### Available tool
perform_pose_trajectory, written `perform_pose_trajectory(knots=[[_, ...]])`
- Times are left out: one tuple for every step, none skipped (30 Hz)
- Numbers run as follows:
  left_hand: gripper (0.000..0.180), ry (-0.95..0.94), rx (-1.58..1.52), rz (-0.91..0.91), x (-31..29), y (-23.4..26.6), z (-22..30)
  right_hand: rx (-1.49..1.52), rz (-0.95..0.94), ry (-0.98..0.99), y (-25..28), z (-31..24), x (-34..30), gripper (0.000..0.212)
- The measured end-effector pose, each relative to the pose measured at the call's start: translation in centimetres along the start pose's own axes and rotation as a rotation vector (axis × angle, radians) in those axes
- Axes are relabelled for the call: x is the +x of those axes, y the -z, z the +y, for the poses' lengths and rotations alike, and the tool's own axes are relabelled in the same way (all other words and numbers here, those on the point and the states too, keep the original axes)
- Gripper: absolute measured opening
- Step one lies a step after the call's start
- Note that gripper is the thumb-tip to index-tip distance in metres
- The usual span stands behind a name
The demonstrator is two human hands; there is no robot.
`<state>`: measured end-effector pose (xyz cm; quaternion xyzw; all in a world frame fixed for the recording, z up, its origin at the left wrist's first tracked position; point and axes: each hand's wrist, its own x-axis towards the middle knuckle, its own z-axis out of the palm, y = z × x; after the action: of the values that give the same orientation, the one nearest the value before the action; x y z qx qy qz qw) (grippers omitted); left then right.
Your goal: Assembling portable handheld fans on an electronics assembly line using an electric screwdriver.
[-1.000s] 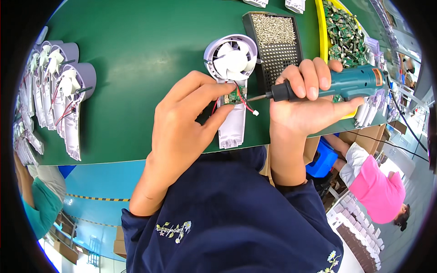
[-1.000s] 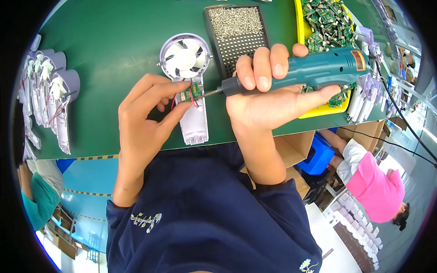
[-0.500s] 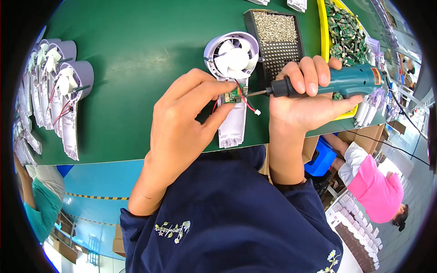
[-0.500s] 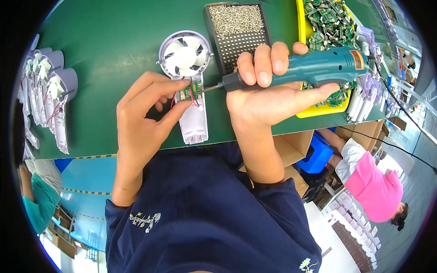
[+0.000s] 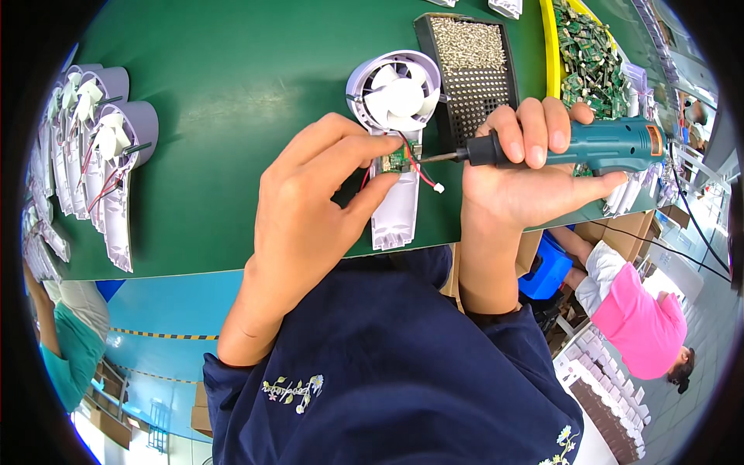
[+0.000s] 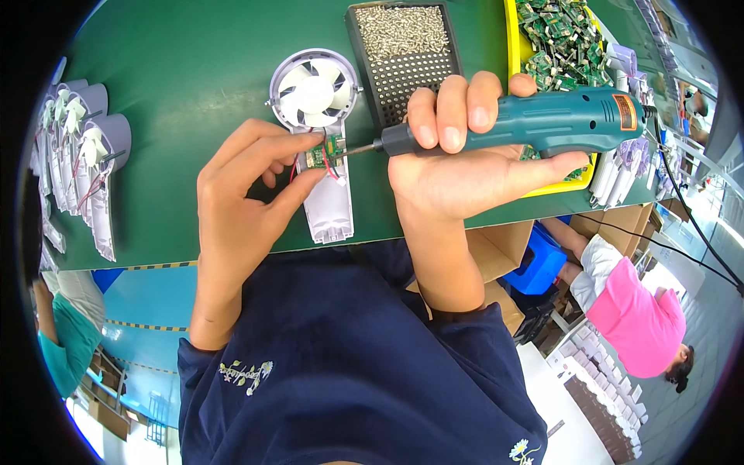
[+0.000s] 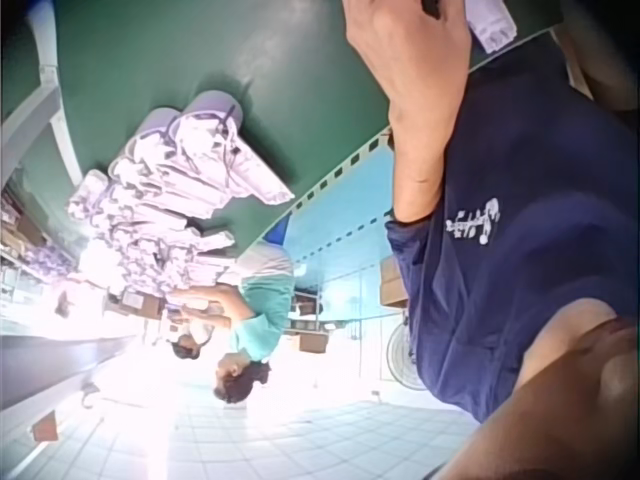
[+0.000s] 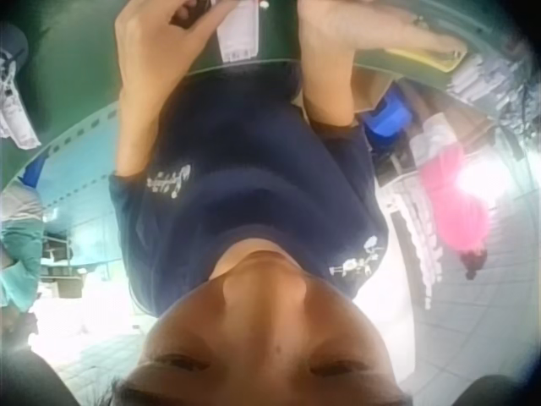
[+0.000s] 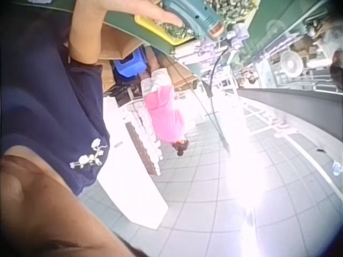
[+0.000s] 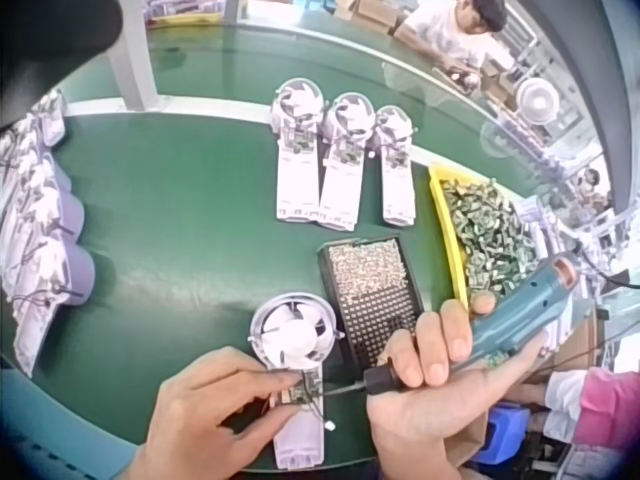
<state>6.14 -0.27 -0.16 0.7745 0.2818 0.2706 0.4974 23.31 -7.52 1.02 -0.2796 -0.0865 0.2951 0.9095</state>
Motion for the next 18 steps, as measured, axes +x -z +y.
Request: perform_pose_trajectory(knots=[[0.031,0.000,-0.001,0.000,0.02,-0.02,0.05,-0.001,0.000,0.000,-0.01,-0.05,0.00,0.071],[0.031,0.006,0.003,-0.001,0.04,0.02,0.11,-0.006,-0.007,0.004,-0.04,-0.06,-0.03,0.072],[0.031,0.012,0.006,-0.002,0.04,0.04,0.15,-0.011,-0.015,0.008,-0.06,-0.07,-0.07,0.073],[0.031,0.013,0.006,-0.002,0.02,0.03,0.13,-0.012,-0.015,0.008,-0.03,-0.12,-0.13,0.073],[0.031,0.009,0.007,-0.001,0.02,0.01,0.10,-0.023,-0.036,0.026,0.02,-0.20,-0.17,0.075],[0.030,0.005,0.008,-0.001,0.03,-0.01,0.07,-0.035,-0.058,0.043,0.03,-0.25,-0.21,0.077],[0.030,0.005,0.007,0.000,0.05,-0.02,0.06,-0.036,-0.058,0.043,-0.03,-0.22,-0.28,0.077],[0.030,0.001,0.010,0.002,0.04,-0.02,0.02,-0.037,-0.070,0.047,-0.09,-0.11,-0.39,0.078],[0.030,-0.002,0.012,0.004,0.02,-0.02,0.00,-0.037,-0.081,0.051,-0.13,-0.04,-0.46,0.080],[0.030,-0.001,0.012,0.004,0.05,-0.02,0.01,-0.038,-0.081,0.051,-0.21,-0.04,-0.45,0.080],[0.030,0.003,0.010,0.003,0.07,0.02,0.07,-0.044,-0.096,0.062,-0.35,-0.05,-0.45,0.081],[0.030,0.007,0.008,0.001,0.07,0.03,0.09,-0.050,-0.110,0.072,-0.41,-0.07,-0.47,0.082],[0.030,0.008,0.007,0.001,0.03,0.04,0.07,-0.052,-0.109,0.072,-0.36,-0.08,-0.51,0.082],[0.030,0.004,0.009,0.001,0.03,0.03,0.05,-0.052,-0.128,0.066,-0.27,-0.11,-0.50,0.083],[0.030,0.000,0.011,0.002,0.02,0.02,0.03,-0.052,-0.146,0.060,-0.20,-0.15,-0.50,0.084],[0.030,0.000,0.010,0.003,0.02,0.02,0.04,-0.053,-0.146,0.059,-0.17,-0.20,-0.52,0.084],[0.030,0.001,0.006,0.002,0.03,0.04,0.05,-0.038,-0.159,0.055,-0.15,-0.23,-0.54,0.085],[0.029,0.002,0.002,0.002,0.03,0.05,0.04,-0.023,-0.172,0.051,-0.14,-0.26,-0.55,0.086]])
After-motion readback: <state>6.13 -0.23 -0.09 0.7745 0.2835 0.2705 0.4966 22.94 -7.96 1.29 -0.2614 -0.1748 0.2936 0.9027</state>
